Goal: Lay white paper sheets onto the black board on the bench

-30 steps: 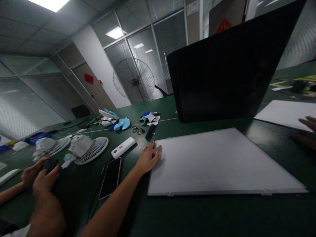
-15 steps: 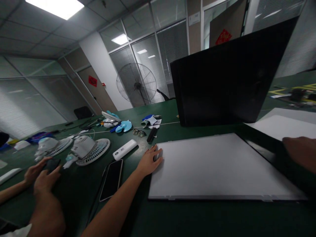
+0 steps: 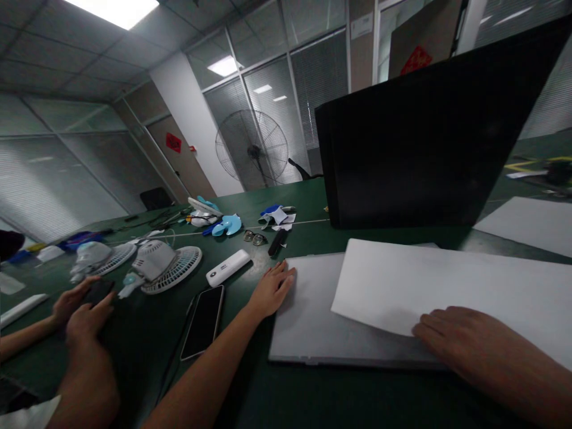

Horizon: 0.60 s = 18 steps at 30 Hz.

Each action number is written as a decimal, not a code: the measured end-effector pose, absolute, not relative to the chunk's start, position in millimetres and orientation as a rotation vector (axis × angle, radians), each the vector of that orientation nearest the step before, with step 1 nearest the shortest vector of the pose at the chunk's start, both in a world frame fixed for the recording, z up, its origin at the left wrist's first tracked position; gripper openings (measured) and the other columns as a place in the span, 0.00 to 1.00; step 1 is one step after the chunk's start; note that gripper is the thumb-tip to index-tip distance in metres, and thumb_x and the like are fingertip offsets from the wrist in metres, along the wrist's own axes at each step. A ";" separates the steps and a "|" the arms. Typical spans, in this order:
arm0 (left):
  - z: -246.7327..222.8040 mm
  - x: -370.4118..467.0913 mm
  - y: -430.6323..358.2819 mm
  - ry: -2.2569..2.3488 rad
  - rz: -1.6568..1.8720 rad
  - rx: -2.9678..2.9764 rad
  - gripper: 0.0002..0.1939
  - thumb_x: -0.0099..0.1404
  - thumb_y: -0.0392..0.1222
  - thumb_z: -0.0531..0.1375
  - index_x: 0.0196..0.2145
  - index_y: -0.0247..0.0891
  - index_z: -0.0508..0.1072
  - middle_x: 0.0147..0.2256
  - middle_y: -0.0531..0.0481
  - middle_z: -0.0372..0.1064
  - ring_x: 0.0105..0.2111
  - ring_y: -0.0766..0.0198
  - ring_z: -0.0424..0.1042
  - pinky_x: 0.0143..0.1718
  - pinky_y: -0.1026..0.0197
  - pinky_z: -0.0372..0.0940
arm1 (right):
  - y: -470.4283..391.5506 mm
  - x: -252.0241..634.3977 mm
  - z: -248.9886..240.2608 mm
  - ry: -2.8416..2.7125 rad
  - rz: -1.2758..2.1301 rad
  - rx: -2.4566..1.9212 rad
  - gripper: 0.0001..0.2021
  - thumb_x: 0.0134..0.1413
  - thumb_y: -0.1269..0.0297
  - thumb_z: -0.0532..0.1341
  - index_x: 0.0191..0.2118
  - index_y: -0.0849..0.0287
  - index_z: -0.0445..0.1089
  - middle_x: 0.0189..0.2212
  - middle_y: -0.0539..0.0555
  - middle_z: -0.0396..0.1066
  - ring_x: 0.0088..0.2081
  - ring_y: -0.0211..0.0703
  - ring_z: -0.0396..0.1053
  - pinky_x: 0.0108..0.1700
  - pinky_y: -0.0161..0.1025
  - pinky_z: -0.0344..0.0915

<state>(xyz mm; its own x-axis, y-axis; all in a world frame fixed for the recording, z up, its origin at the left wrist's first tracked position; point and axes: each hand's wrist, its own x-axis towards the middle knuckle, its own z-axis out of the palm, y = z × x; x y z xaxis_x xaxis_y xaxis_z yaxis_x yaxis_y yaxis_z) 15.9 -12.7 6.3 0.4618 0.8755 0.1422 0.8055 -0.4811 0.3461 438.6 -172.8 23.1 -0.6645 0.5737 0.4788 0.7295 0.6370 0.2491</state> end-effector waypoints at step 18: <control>-8.7 9.5 -1.6 1.478 0.643 2.367 0.29 0.72 0.56 0.64 0.64 0.37 0.77 0.72 0.35 0.60 0.69 0.41 0.65 0.72 0.39 0.58 | -191.6 405.2 47.4 -2.731 -0.022 -0.642 0.28 0.70 0.63 0.60 0.73 0.43 0.62 0.69 0.49 0.61 0.64 0.40 0.69 0.60 0.33 0.74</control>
<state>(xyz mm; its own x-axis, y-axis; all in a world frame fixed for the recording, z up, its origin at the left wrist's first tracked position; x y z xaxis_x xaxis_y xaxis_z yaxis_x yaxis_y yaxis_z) 9.5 -1.6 -8.7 0.3784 0.8985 0.2226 0.7752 -0.4390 0.4542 405.2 -191.6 47.4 -0.8422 0.4306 0.3246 0.4358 0.8980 -0.0606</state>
